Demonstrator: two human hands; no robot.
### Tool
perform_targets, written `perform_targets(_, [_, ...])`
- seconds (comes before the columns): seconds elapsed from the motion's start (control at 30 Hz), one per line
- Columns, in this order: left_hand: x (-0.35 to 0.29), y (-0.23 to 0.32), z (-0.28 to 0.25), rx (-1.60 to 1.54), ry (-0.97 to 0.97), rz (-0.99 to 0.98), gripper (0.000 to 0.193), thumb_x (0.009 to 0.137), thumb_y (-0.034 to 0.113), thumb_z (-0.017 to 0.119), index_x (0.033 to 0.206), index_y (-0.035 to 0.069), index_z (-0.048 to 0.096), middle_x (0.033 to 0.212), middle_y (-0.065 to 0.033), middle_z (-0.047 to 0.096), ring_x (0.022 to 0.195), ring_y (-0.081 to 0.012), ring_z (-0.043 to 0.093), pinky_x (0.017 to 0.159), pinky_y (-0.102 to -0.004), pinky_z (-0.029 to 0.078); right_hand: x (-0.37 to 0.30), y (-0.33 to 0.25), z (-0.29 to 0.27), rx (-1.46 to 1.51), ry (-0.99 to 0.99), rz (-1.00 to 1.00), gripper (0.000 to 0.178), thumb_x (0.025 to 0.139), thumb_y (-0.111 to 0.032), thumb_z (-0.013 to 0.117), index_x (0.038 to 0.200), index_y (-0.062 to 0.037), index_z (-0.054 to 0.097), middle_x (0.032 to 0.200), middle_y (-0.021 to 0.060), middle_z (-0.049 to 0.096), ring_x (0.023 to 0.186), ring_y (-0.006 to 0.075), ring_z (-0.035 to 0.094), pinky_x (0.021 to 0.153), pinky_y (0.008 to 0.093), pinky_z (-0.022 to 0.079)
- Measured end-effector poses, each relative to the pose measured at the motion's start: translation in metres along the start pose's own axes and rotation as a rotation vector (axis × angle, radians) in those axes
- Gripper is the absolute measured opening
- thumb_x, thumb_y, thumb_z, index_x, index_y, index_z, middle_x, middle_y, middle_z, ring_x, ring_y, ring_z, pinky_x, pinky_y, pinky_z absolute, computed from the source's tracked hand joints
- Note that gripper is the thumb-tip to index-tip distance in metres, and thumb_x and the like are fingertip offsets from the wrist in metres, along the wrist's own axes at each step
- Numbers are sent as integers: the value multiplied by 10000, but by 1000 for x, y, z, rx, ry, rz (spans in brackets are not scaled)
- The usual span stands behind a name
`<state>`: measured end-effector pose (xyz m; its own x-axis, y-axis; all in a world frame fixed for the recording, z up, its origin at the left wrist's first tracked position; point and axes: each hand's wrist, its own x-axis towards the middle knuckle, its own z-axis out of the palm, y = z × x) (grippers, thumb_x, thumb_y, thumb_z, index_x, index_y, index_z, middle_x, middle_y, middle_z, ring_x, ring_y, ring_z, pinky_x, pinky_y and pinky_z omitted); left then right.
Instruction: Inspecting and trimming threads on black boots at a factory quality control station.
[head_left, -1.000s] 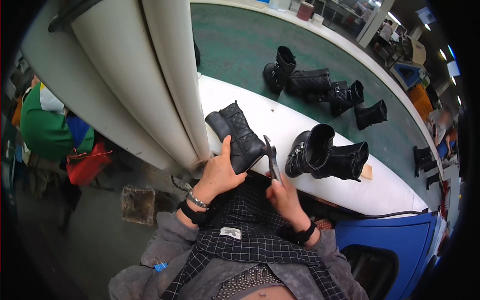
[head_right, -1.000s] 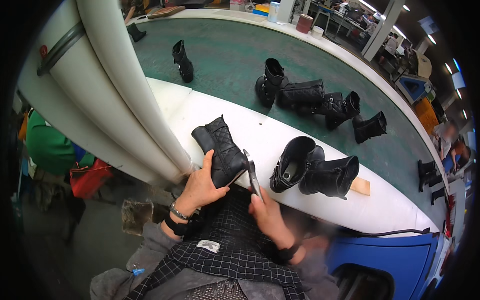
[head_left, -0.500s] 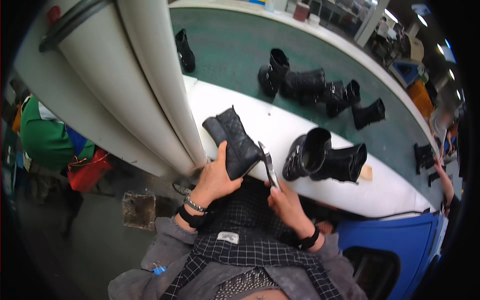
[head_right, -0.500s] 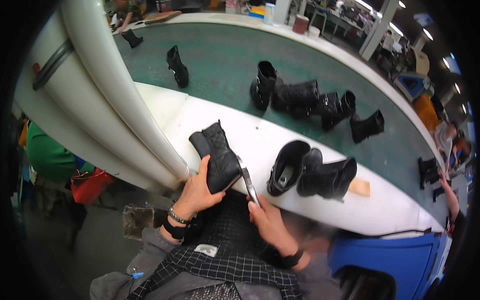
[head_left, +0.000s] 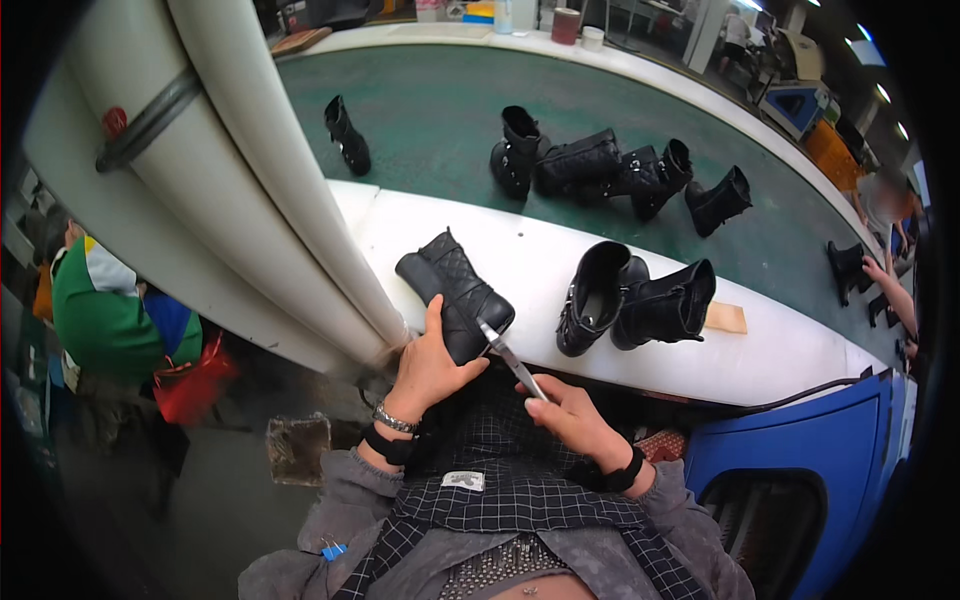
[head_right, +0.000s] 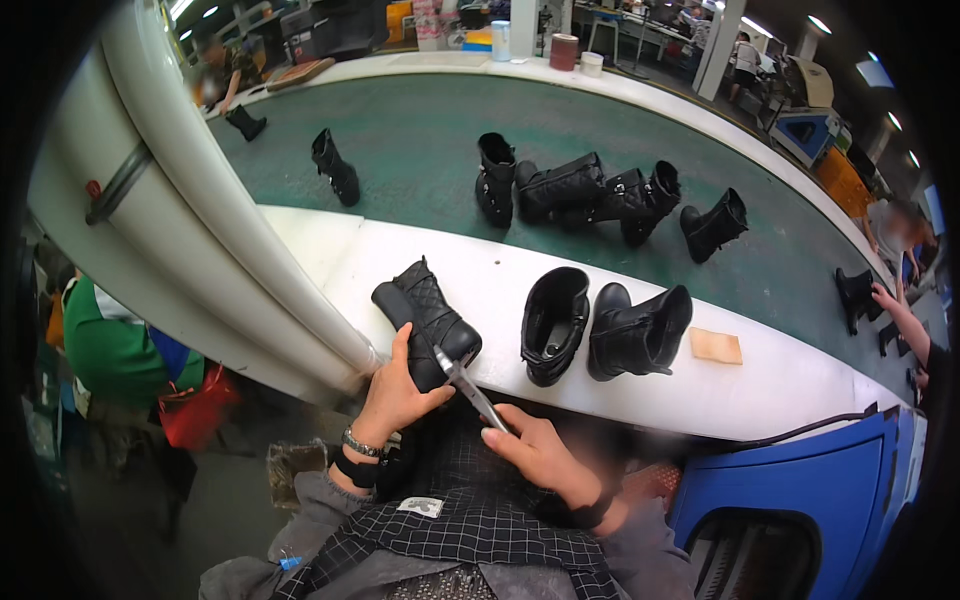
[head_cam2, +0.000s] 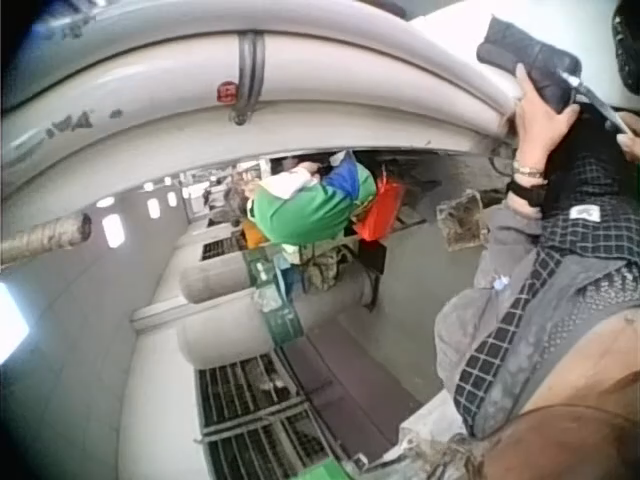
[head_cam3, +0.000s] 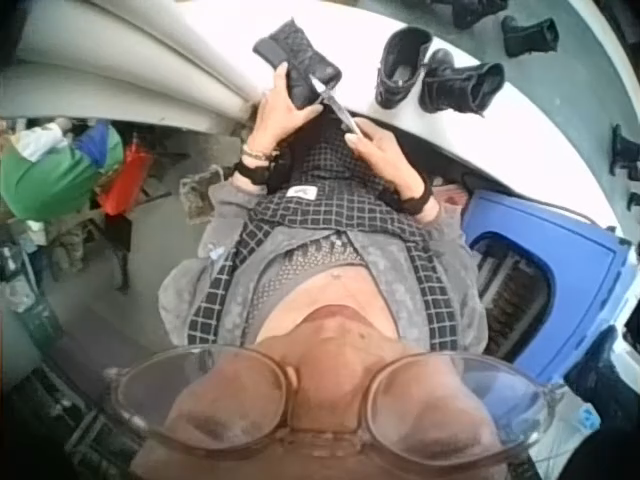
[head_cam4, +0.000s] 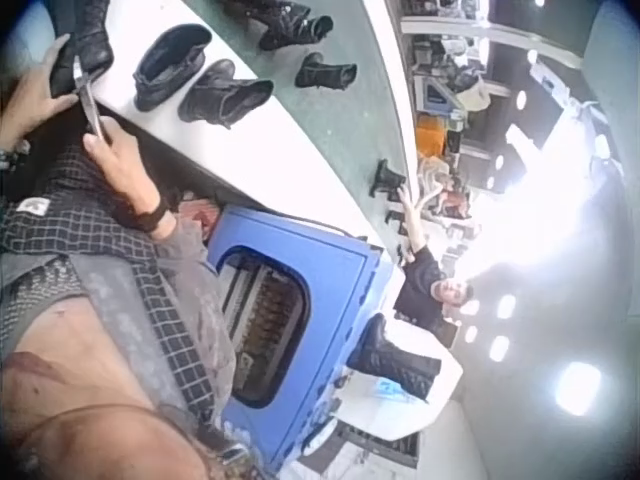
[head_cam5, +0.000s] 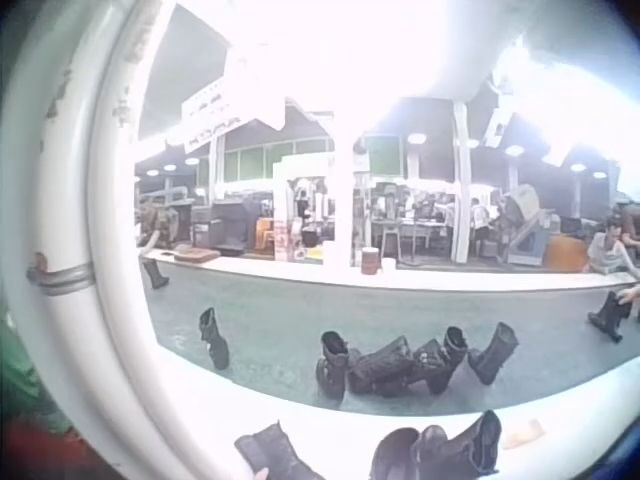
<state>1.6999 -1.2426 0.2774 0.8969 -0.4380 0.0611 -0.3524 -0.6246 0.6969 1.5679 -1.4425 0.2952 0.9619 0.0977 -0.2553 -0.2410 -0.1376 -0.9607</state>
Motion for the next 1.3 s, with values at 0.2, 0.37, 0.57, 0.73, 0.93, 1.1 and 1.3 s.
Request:
perform_targets(0.2, [16, 7, 22, -549, 190, 35, 970, 723, 337, 799, 1412, -55, 239, 1194, -271, 554, 1079, -297, 587, 918, -357, 467, -28, 24, -16, -83, 141, -188, 499, 831, -350, 670, 1173, -2, 562, 747, 18, 542, 696, 97, 497, 635, 259, 417])
perform_targets(0.37, [100, 25, 21, -943, 371, -10, 738, 822, 204, 715, 1367, -85, 311, 1242, -184, 506, 1098, -223, 515, 965, -298, 409, -71, 38, -36, -10, 157, -129, 503, 779, -308, 726, 1157, -16, 568, 778, -2, 534, 703, 79, 482, 636, 234, 402])
perform_targets(0.57, [221, 41, -2, -403, 833, -64, 1006, 600, 261, 849, 1393, 8, 284, 1282, -244, 494, 1159, -345, 519, 988, -379, 405, -113, 58, -51, 111, 348, -135, 575, 733, -297, 753, 1176, 18, 565, 932, 52, 602, 824, 100, 537, 738, 238, 435])
perform_targets(0.73, [310, 3, -9, 20, 770, -402, 954, 678, 285, 780, 1448, 188, 226, 1216, -260, 526, 1099, -426, 558, 929, -488, 454, -142, 84, -71, 1, 776, 27, 558, 651, -269, 748, 1126, -14, 605, 861, 61, 631, 768, 184, 588, 710, 323, 485])
perform_targets(0.93, [376, -157, -27, 274, 230, -601, 713, 785, 250, 655, 1385, 6, 357, 1218, -288, 567, 1173, -369, 552, 966, -376, 452, -134, 76, -139, -548, 1233, 40, 560, 673, -138, 743, 1189, 5, 582, 782, 56, 538, 672, 189, 505, 607, 305, 432])
perform_targets(1.1, [363, -183, -63, 475, 87, -473, 613, 782, 258, 538, 1365, 81, 466, 1355, -241, 487, 1281, -401, 441, 1052, -477, 341, -106, 70, -184, -809, 1163, 369, 634, 685, -156, 751, 1270, -20, 549, 982, 157, 598, 894, 301, 584, 809, 378, 466])
perform_targets(1.3, [215, 23, 33, -249, 172, 19, 602, 737, 42, 525, 1330, -41, 458, 1324, -208, 515, 1250, -321, 474, 1054, -349, 356, -102, 65, -161, -995, 1307, 5, 724, 701, -165, 730, 1354, -17, 455, 1390, 257, 368, 1254, 403, 395, 1049, 449, 321])
